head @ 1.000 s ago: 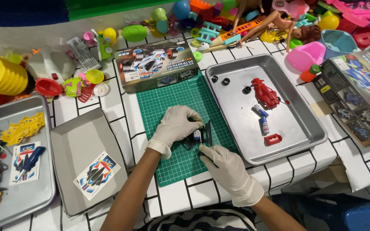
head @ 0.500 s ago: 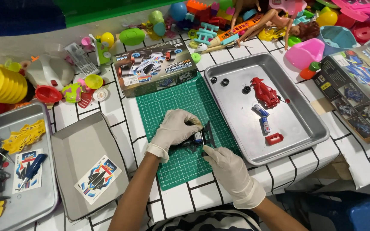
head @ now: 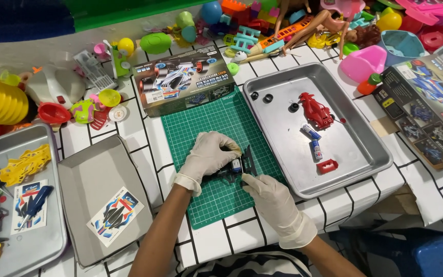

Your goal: The person assembles a red toy car on a green cutting mat. They insert batteries into the black chassis, attach the red body, and then install the wheels onto the vehicle.

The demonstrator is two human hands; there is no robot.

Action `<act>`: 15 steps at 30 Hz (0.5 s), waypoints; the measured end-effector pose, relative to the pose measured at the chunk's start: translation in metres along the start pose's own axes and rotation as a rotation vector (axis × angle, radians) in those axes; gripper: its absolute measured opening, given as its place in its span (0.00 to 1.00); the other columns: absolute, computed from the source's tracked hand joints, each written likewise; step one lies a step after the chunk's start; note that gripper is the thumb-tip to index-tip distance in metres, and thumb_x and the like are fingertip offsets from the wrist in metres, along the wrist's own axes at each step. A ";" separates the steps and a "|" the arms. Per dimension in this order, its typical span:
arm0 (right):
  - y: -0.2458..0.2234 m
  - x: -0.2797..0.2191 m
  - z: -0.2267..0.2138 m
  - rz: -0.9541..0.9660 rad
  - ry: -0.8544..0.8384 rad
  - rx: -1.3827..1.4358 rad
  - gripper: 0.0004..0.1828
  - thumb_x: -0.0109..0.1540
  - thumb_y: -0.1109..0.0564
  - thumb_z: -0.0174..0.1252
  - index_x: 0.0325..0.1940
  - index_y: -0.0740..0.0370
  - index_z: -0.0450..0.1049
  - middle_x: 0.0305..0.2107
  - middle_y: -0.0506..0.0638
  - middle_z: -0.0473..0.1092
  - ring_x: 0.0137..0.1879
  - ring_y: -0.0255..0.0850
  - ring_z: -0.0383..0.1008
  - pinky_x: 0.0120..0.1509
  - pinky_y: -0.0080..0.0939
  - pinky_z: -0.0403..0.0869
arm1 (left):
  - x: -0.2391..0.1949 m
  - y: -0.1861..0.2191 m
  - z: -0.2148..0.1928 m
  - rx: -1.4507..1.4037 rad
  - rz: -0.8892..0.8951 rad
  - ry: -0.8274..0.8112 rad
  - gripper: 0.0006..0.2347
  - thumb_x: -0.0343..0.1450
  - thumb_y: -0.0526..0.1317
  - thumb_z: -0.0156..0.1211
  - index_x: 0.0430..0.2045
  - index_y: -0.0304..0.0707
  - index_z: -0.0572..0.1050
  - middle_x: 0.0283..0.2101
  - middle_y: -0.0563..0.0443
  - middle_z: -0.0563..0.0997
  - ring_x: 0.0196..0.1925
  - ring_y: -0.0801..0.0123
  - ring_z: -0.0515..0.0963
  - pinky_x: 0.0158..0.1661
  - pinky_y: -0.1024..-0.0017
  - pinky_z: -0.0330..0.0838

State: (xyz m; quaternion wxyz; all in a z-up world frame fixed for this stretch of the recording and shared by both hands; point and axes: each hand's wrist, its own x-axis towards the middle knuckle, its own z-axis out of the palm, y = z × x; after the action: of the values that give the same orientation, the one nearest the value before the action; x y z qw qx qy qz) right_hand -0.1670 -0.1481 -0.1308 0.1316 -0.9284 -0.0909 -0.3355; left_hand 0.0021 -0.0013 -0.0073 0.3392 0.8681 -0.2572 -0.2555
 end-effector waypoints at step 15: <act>-0.006 -0.001 -0.004 0.045 0.008 0.087 0.30 0.62 0.63 0.69 0.65 0.43 0.68 0.22 0.36 0.53 0.27 0.30 0.53 0.31 0.24 0.67 | 0.000 -0.001 0.001 -0.018 0.013 0.006 0.04 0.66 0.44 0.71 0.21 0.53 0.85 0.34 0.65 0.88 0.46 0.73 0.81 0.67 0.63 0.53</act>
State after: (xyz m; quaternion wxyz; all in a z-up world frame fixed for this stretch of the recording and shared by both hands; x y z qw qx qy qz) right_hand -0.1714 -0.1440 -0.1269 0.1795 -0.9223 -0.0840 -0.3319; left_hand 0.0015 -0.0008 -0.0084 0.3494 0.8641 -0.2595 -0.2527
